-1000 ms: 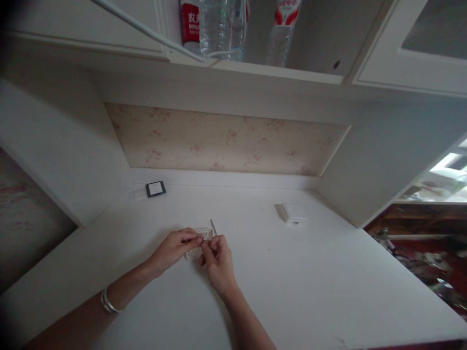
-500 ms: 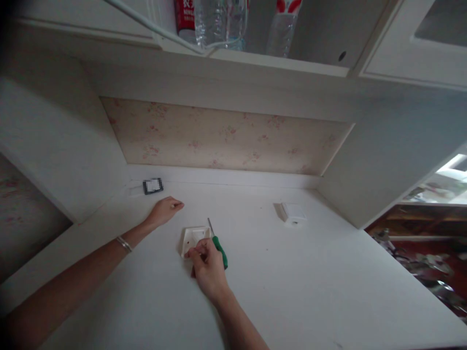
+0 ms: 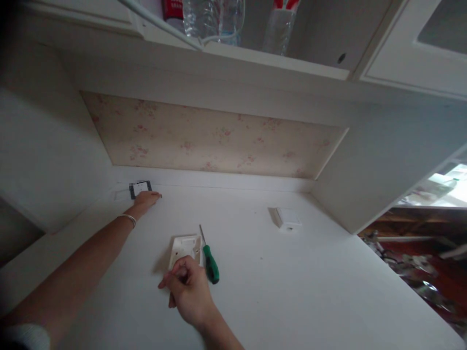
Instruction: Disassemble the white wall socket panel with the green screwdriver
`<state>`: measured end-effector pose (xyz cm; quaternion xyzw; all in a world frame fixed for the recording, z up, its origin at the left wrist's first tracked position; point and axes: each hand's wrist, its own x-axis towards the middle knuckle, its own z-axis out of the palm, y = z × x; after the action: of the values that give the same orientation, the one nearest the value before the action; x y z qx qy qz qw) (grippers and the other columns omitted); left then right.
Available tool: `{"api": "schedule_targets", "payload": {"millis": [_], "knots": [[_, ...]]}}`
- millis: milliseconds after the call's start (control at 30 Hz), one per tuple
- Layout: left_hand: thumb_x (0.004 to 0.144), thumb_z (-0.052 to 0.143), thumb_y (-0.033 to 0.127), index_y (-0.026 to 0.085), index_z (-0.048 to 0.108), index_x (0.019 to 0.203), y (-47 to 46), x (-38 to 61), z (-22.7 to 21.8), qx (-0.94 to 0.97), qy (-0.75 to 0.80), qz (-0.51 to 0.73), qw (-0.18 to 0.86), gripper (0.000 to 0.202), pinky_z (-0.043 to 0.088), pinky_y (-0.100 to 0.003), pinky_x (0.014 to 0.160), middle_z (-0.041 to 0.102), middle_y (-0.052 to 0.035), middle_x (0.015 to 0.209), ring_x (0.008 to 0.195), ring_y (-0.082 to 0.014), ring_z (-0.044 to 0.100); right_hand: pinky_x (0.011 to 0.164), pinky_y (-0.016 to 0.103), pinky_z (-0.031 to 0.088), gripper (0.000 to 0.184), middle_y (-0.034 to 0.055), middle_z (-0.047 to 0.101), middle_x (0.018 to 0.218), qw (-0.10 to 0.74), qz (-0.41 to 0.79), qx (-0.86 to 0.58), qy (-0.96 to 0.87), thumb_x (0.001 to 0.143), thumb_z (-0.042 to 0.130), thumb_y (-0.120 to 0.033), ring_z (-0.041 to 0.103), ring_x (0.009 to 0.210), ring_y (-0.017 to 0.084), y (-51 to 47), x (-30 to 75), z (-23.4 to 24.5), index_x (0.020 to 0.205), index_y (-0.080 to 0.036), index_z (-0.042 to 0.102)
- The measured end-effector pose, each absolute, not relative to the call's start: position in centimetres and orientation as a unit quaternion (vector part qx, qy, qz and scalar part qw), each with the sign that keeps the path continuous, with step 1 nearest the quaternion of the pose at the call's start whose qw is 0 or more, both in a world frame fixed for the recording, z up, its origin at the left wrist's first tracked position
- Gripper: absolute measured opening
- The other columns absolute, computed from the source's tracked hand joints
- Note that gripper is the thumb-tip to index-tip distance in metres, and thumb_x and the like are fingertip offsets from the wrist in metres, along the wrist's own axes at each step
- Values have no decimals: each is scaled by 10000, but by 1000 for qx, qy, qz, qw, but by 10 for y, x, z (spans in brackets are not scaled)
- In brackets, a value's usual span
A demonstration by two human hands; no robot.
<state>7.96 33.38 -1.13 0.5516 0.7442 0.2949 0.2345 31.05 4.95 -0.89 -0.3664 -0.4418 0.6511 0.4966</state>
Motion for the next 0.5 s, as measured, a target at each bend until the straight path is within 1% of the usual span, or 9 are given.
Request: {"api": "schedule_targets", "payload": {"millis": [133,200,267,333,433,467,500], "knots": [[764,605,218,104,654,1013,325,85,-13,514,756,334,229,278,444,-247,556,677,-72,763,666,-169,616,313,160,310,374,0,678,690,491,654,-362,-447,749,705,-464,425,329,37,48,311,-12,794,-196,449],[753,560,183,113,639,1067,315,87,-11,509,747,357,235,331,433,-225,519,683,-70,795,638,-152,614,316,159,305,374,1,679,689,488,655,-363,-449,747,707,-464,433,334,38,47,312,-10,788,-195,450],[732,531,159,129,636,1075,298,88,-8,517,732,373,242,360,432,-211,509,687,-61,830,640,-143,621,315,158,299,392,3,681,687,485,660,-359,-448,733,716,-475,440,333,39,46,312,-6,774,-194,444],[703,526,142,148,653,1022,273,87,-4,533,714,378,251,344,431,-206,510,683,-36,790,648,-144,627,318,159,297,417,1,680,673,479,672,-347,-446,707,736,-482,452,331,43,45,312,-1,760,-194,438],[702,555,151,168,688,804,224,83,1,572,680,354,292,168,439,-224,507,624,4,592,578,-152,604,344,168,324,440,8,686,678,454,712,-300,-445,671,772,-472,505,358,64,38,315,6,749,-196,437],[739,576,174,171,686,790,208,82,2,594,655,333,327,121,463,-238,529,631,2,612,591,-154,604,362,177,347,437,14,690,697,439,728,-282,-445,667,777,-470,528,380,74,32,317,7,755,-195,448],[795,586,221,176,685,826,194,82,3,595,650,341,328,113,491,-255,567,654,-8,692,635,-154,612,386,190,375,429,24,695,725,423,741,-269,-447,664,782,-469,556,412,88,23,321,8,760,-194,466]]}}
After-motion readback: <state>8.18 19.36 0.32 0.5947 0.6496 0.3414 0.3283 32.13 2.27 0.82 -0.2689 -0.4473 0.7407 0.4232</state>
